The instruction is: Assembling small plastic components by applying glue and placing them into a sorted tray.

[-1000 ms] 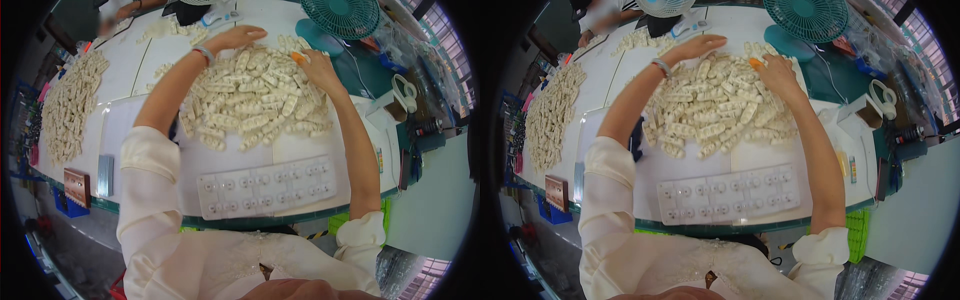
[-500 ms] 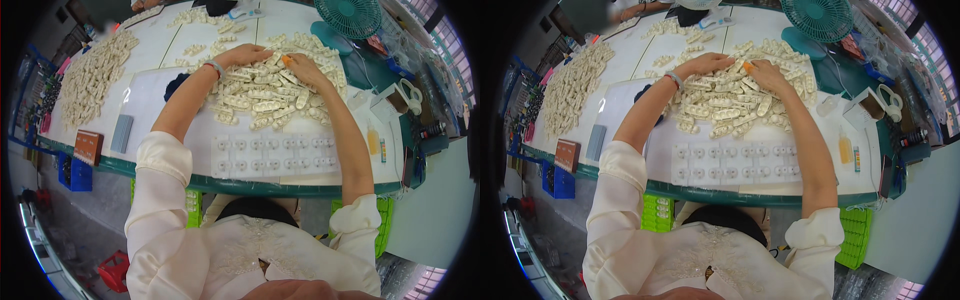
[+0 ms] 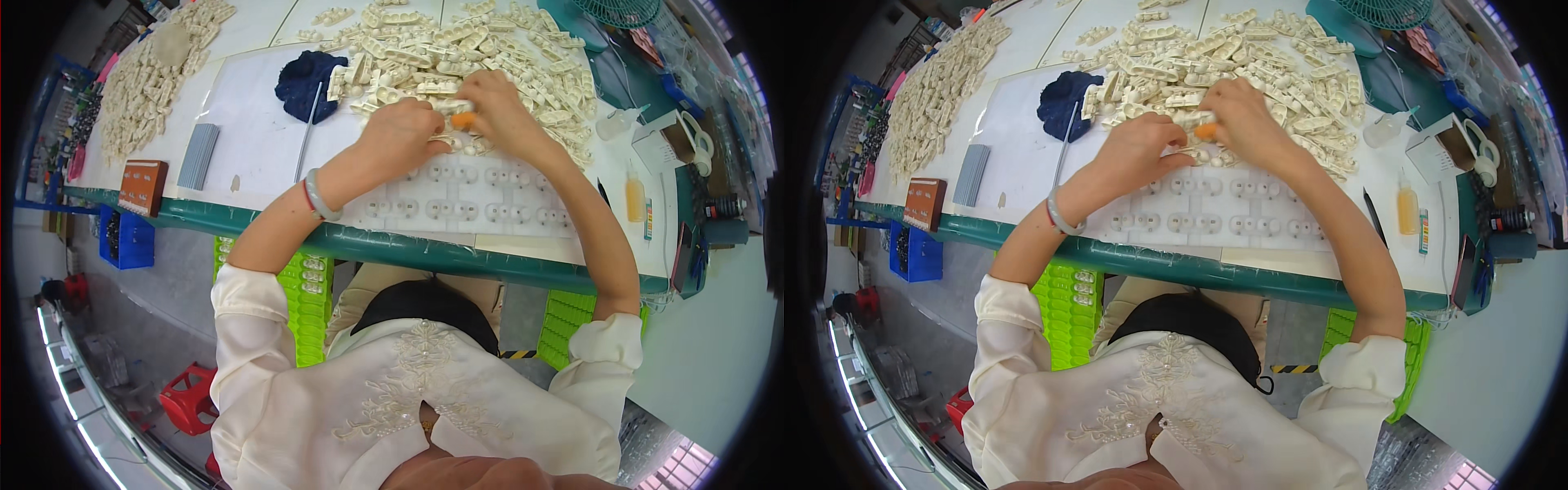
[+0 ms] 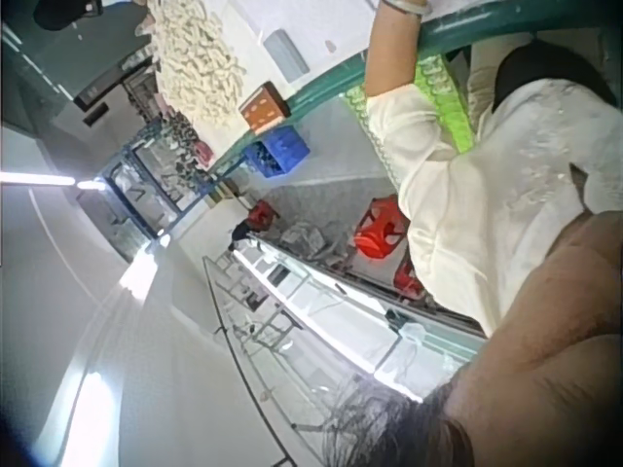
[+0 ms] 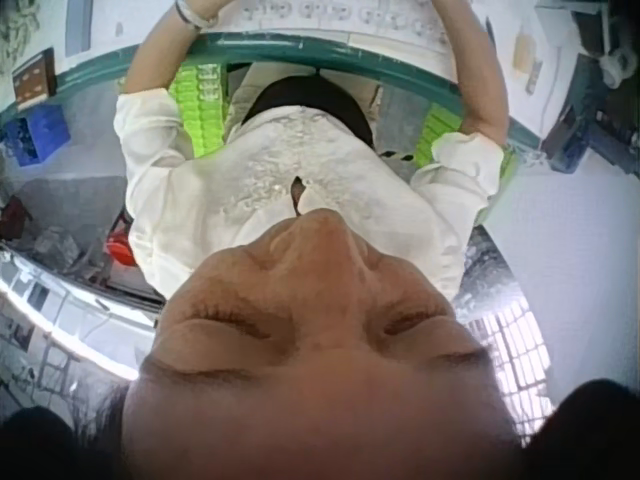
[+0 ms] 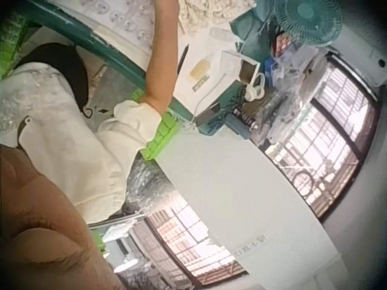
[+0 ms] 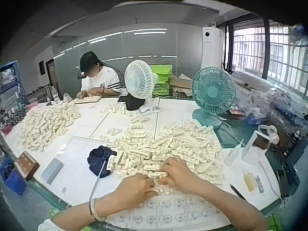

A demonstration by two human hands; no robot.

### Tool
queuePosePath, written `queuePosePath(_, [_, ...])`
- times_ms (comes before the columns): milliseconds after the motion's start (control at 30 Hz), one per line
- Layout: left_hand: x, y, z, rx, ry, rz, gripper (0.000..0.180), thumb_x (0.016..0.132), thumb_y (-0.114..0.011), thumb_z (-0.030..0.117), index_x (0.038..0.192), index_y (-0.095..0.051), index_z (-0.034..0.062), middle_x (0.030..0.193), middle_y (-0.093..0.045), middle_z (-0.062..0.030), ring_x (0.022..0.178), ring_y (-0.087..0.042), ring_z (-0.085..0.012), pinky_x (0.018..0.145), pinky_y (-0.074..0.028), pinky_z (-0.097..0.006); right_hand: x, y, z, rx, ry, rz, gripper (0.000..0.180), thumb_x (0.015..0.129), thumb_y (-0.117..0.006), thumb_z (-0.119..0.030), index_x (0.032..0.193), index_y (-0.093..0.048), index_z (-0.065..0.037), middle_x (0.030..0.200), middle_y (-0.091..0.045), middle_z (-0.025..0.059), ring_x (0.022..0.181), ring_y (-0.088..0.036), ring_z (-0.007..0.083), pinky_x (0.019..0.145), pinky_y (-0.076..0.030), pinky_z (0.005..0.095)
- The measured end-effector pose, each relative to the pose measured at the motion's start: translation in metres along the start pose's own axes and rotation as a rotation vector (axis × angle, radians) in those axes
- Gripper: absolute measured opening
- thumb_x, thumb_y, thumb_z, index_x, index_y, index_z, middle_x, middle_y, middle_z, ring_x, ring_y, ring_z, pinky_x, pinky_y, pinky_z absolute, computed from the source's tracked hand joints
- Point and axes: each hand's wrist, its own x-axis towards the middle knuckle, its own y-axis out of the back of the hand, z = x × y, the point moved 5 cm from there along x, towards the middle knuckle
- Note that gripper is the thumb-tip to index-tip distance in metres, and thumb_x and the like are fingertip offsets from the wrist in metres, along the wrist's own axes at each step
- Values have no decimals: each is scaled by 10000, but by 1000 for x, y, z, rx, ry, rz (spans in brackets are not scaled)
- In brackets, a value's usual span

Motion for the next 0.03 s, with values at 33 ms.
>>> queuePosePath(33, [1,-6,-2,19,23,-44,223,751,-709,281,810,-659,71,800,-629,-97,811,-608,-267,709,-479,-368,3,3,9,29,-57,-50,299,736,-679,-144,1021,-617,-77,1163,-506,111,1084,-424,288,949,-333,402])
